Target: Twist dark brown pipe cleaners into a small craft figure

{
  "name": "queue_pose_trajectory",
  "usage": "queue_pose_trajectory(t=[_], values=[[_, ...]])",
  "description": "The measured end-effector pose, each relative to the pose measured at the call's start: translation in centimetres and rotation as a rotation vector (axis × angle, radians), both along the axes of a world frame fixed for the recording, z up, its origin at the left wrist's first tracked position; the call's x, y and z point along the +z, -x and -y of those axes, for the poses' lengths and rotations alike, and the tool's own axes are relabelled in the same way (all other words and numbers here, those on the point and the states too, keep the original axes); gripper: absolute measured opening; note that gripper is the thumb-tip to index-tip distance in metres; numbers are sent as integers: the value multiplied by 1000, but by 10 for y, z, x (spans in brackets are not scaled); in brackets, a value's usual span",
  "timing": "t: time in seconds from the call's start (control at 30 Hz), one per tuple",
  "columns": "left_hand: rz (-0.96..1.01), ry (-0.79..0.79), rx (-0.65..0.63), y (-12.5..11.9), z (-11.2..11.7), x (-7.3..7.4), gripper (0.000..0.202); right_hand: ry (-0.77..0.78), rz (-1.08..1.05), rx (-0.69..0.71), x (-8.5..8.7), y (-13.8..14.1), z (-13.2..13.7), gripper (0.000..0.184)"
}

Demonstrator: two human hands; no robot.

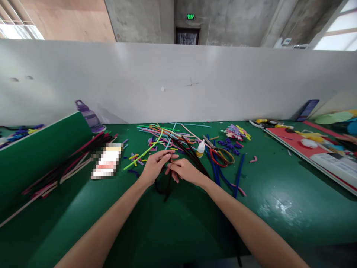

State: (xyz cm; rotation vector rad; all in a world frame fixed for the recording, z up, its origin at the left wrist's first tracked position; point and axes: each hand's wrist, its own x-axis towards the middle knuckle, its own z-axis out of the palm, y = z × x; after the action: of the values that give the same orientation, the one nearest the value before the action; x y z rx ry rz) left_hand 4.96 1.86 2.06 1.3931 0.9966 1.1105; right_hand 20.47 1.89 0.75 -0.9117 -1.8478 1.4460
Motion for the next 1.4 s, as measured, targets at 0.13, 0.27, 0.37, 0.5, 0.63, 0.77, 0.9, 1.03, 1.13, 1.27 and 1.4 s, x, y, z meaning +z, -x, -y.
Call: queue_pose_trajectory(t=[0.13, 0.27, 0.37, 0.5, 0.63, 0.77, 0.9, 1.03, 1.13, 1.27, 1.4], values=[[-35, -8, -24, -1, 1, 0, 32, -9, 17, 10, -1, 1, 0, 32], [-56, -25, -21, 0, 0, -1, 32, 0, 41, 33, 0, -1, 0, 34], [-55, -75, 18, 2, -1, -2, 31, -23, 75, 29, 4, -8, -3, 36], [-78, -146, 53, 2, -1, 0, 40, -88, 44, -151, 11, -19, -10, 42], [-93, -160, -39, -3, 3, 4, 44, -148, -20, -309, 14, -20, -12, 46], [-89, -103, -143, -6, 4, 3, 46, -160, -26, -156, 15, -16, -6, 41], [-92, -46, -213, -6, 3, -1, 48, -163, 29, -55, 13, -16, -4, 37], [-39, 8, -282, -6, 2, -3, 56, -142, 49, -12, 11, -17, -6, 34], [-29, 41, -305, -6, 2, -2, 60, -137, 51, -13, 10, -17, -7, 32], [9, 123, -342, -5, 3, 1, 62, -140, 37, -32, 12, -17, -6, 32], [179, 332, -374, -1, 3, 3, 49, -168, 6, -123, 15, -20, -7, 32]])
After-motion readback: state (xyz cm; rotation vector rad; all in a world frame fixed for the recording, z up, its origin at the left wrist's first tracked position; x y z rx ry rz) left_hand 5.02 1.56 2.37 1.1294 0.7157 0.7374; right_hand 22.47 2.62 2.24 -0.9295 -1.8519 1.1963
